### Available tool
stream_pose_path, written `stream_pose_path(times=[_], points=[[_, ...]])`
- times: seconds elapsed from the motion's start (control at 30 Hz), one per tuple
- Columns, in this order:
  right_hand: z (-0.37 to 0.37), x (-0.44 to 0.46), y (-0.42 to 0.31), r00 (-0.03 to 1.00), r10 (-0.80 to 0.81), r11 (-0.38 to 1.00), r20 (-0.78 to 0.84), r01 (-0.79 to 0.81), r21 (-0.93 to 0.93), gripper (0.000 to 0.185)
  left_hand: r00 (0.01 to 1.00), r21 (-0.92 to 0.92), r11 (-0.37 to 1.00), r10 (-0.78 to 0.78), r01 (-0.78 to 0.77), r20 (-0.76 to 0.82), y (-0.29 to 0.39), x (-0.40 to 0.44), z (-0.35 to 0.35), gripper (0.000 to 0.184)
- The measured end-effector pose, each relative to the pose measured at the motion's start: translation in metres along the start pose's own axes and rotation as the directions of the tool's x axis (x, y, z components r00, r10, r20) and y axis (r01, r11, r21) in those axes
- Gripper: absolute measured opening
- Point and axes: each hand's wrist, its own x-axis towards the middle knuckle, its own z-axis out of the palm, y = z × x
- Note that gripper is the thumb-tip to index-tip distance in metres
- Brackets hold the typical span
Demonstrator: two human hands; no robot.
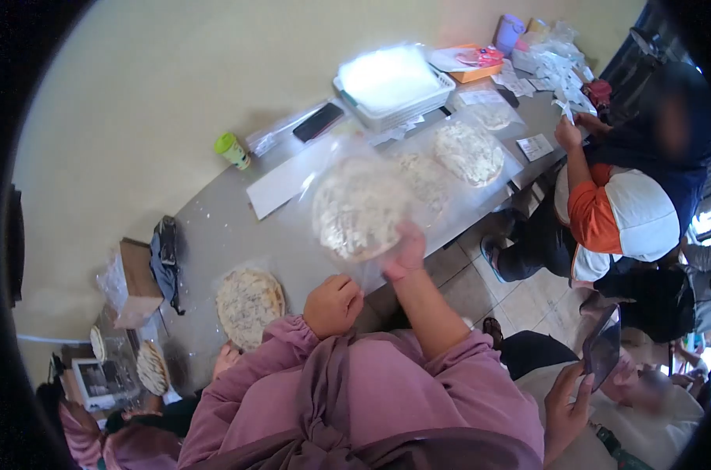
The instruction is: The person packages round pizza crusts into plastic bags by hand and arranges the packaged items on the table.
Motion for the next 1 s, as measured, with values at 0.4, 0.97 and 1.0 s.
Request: stream_pose_path(times=[0.4, 0.97, 1.0], points=[[-0.048, 0.033, -0.115, 0.965, -0.148, 0.986, -0.215, 0.127, -0.110, 0.058, 0.992, -0.001, 0.999, -0.033, 0.033, 0.120, -0.012, 0.089, 0.066, 0.006], [-0.071, 0.080, -0.278, 0.846, -0.449, 0.821, -0.289, 0.262, -0.508, 0.047, 0.931, -0.284, 0.918, -0.182, 0.276, 0.316, -0.035, 0.110, 0.046, 0.014], [-0.052, 0.076, -0.278, 0.722, -0.548, 0.749, -0.423, 0.199, -0.631, 0.047, 0.918, -0.286, 0.900, -0.234, 0.329, 0.321, -0.038, 0.106, 0.045, 0.015]])
